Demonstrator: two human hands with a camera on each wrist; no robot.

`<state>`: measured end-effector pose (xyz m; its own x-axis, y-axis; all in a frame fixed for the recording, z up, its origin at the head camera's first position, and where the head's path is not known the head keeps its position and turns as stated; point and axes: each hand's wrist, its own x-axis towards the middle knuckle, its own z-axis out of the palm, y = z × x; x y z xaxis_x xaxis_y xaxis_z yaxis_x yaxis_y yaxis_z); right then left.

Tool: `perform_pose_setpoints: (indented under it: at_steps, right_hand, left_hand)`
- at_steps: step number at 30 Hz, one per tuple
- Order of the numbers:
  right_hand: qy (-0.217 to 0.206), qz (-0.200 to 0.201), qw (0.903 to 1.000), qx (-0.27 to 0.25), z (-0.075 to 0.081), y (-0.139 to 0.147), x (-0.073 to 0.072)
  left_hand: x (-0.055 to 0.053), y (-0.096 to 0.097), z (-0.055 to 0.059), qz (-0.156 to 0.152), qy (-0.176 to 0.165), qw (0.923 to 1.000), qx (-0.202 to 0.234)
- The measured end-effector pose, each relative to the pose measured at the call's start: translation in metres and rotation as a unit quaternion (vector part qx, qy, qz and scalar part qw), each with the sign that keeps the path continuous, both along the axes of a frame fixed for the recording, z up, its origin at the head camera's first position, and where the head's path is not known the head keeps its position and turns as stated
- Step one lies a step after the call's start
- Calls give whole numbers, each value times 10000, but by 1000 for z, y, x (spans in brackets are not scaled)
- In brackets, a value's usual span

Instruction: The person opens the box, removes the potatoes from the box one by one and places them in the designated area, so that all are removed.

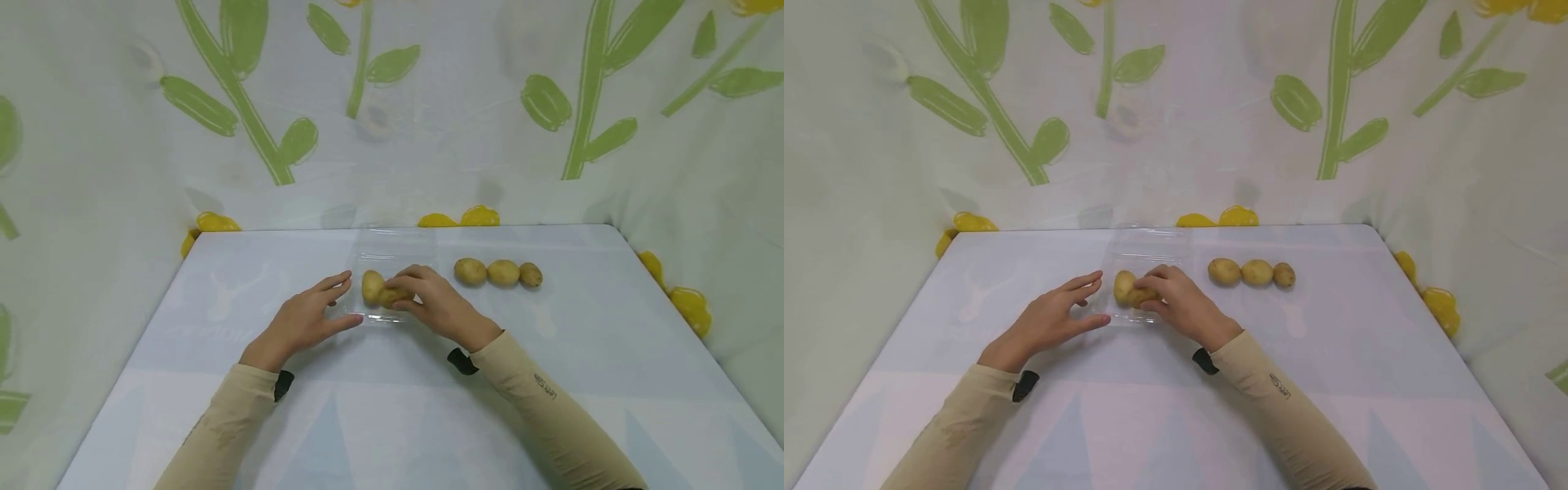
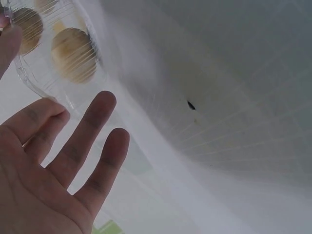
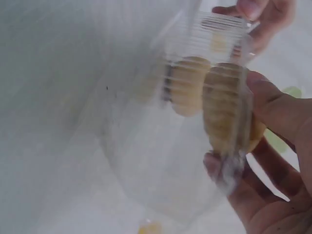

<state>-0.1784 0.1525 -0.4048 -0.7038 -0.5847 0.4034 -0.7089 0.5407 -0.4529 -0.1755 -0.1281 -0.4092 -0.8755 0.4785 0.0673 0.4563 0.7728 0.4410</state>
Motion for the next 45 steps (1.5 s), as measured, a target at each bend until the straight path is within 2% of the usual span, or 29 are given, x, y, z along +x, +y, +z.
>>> perform_pose_setpoints:
  at_steps: [6, 10, 14, 19, 29, 35, 45]
  right_hand:
    - [583, -75, 9962, -643, 9, 17, 10]
    - [1159, -237, 9878, -1013, 22, 29, 16]
    - [1488, -359, 9802, -1257, 31, 43, 20]
    - [1562, -601, 9774, -1289, 31, 65, 24]
    - [1520, -961, 9765, -1191, 19, 106, 28]
    - [1454, -1303, 9760, -960, 18, 129, 33]
    - [1536, -1828, 9695, -553, 12, 165, 40]
  left_hand:
    - [0, 1, -1, 9, 34, 10000, -32]
    - [1, 1, -1, -14, 78, 10000, 9]
    - [1, 1, 0, -17, 74, 10000, 43]
    - [1, 1, 1, -24, 39, 10000, 85]
    - [1, 1, 0, 17, 12, 10000, 4]
    - [1, 1, -1, 21, 54, 10000, 9]
    - [2, 1, 1, 26, 69, 10000, 45]
